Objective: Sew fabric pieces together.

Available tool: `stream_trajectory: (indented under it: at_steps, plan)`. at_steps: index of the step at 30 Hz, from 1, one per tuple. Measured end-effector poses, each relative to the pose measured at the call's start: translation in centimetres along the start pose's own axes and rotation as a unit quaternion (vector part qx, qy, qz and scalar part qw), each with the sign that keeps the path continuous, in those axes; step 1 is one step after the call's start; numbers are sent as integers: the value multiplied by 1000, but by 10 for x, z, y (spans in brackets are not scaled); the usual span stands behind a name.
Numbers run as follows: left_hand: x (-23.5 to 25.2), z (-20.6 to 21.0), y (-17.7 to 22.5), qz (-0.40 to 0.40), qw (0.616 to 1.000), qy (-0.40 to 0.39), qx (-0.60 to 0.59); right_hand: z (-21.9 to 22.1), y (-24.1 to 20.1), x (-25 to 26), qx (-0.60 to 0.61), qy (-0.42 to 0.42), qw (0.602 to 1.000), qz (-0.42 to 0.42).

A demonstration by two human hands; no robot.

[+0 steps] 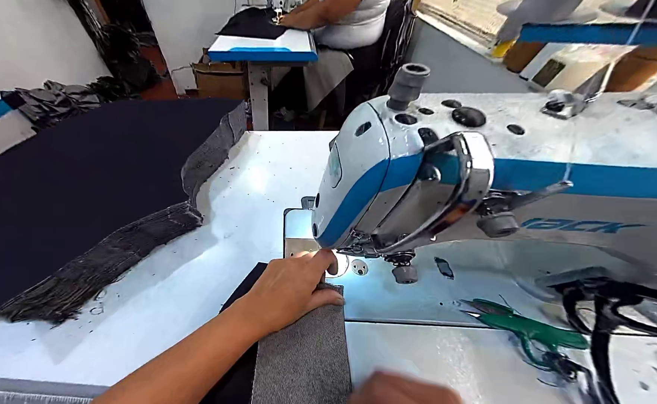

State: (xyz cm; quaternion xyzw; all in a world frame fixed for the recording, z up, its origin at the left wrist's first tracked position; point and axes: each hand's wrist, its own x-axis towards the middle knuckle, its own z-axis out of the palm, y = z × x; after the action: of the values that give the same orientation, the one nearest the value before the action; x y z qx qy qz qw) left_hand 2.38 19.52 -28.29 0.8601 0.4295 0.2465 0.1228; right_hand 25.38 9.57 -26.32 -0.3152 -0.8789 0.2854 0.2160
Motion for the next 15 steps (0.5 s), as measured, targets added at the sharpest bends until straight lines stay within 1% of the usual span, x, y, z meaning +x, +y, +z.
stream_trajectory:
  at_steps: [1, 3, 4, 6, 9, 11, 13, 14, 15]
  plan:
    - [2, -2, 1, -7, 1000, -19, -1, -5, 13, 13, -50, 59, 996, -34]
    - [8, -8, 2, -7, 998, -58, -4, -2, 48, 35, -153, 142, 970, -121]
    - [11, -9, 2, -1, 997, -71, -8, 0, 61, 44, -191, 161, 956, -157]
    - [12, -7, -1, 24, 997, -66, -18, 2, 76, 52, -229, 171, 938, -194]
    - [9, -1, -5, 37, 999, -27, -30, 3, 79, 51, -265, 175, 929, -192]
    - [5, -3, -6, 14, 999, 9, -31, 6, 78, 49, -283, 173, 927, -175]
    - [-6, -13, 2, -33, 997, 54, 34, 7, 79, 49, -292, 171, 927, -162]
    - [-17, -20, 9, -68, 991, 80, 84, 8, 79, 49, -293, 172, 927, -157]
    - [-31, -29, 20, -123, 980, 88, 132, 8, 79, 49, -295, 172, 928, -152]
